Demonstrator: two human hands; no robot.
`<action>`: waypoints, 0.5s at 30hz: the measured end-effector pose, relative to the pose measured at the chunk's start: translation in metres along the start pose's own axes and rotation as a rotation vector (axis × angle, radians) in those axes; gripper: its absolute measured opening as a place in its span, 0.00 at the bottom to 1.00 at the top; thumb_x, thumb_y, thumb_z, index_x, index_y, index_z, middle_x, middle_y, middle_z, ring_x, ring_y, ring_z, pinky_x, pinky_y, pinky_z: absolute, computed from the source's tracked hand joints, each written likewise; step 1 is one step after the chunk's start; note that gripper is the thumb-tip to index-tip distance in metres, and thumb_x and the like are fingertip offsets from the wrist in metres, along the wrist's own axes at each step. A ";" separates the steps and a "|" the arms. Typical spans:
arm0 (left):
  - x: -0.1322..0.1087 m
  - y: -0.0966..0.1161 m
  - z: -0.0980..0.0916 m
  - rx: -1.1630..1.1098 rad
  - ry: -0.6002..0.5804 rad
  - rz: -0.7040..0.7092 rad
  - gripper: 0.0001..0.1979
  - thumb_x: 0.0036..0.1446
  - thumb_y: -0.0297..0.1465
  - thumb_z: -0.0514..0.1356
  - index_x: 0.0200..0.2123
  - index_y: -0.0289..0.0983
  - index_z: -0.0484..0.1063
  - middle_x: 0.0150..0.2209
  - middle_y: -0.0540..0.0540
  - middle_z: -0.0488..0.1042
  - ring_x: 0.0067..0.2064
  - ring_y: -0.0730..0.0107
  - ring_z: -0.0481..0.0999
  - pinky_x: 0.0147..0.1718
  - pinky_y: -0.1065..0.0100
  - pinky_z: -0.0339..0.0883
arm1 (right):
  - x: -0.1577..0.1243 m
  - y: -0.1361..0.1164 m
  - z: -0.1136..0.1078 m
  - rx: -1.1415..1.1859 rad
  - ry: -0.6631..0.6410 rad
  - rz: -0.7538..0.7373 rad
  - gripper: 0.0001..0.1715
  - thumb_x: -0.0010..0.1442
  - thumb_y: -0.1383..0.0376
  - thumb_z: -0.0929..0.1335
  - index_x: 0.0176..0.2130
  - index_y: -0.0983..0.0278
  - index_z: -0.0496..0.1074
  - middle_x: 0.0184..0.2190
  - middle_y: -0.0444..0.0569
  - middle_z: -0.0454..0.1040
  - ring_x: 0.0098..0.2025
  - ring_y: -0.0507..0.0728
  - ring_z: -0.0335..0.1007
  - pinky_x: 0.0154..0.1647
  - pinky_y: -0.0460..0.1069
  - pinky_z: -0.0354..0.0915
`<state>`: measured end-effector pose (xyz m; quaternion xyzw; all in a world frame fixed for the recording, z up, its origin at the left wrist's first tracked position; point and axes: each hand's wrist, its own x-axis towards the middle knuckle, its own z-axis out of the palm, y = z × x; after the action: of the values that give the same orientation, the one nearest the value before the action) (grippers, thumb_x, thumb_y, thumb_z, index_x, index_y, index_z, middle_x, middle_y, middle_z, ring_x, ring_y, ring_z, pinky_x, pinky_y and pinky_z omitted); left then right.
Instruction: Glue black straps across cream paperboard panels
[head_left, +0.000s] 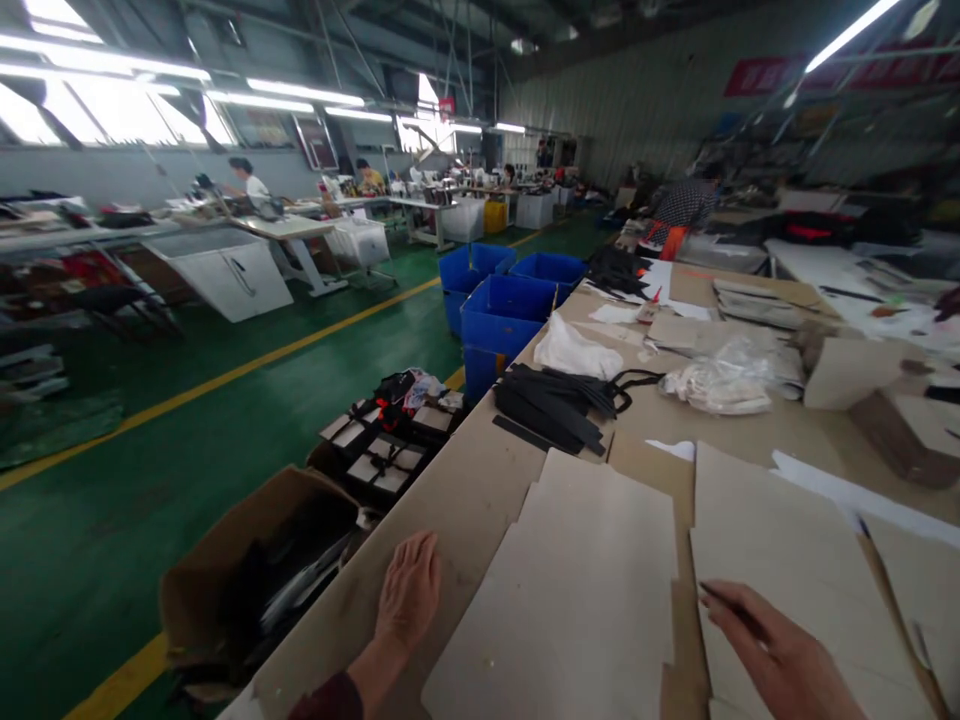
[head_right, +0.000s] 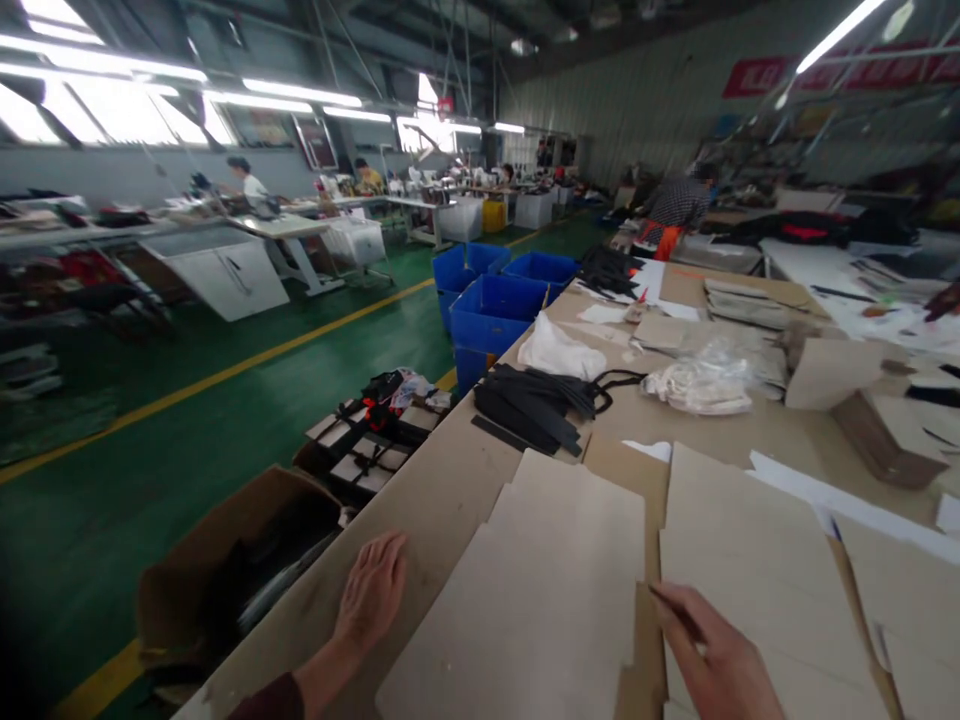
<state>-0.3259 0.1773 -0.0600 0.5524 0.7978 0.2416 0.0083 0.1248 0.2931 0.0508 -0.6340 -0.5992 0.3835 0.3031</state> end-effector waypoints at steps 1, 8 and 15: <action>-0.001 -0.001 0.001 0.003 0.000 -0.001 0.16 0.63 0.30 0.50 0.51 0.38 0.71 0.51 0.41 0.72 0.55 0.57 0.69 0.58 0.51 0.64 | 0.023 -0.020 0.026 -0.051 -0.041 -0.094 0.18 0.46 0.47 0.72 0.36 0.51 0.77 0.37 0.48 0.79 0.41 0.65 0.74 0.47 0.59 0.69; -0.004 -0.009 0.004 0.013 0.032 0.008 0.15 0.63 0.30 0.51 0.50 0.42 0.71 0.50 0.44 0.74 0.53 0.59 0.72 0.55 0.54 0.69 | 0.161 -0.121 0.202 -0.537 -0.327 -0.513 0.15 0.61 0.66 0.62 0.45 0.61 0.74 0.44 0.51 0.77 0.48 0.57 0.71 0.52 0.50 0.62; -0.004 -0.017 0.008 0.060 0.076 0.080 0.15 0.62 0.30 0.53 0.50 0.44 0.69 0.50 0.45 0.75 0.51 0.59 0.75 0.50 0.58 0.73 | 0.218 -0.125 0.275 -0.723 -0.248 -0.408 0.18 0.63 0.72 0.59 0.45 0.69 0.74 0.48 0.62 0.71 0.54 0.63 0.65 0.51 0.53 0.61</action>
<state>-0.3370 0.1720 -0.0750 0.5742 0.7817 0.2384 -0.0483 -0.1770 0.5009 -0.0142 -0.5172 -0.8398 0.1547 0.0568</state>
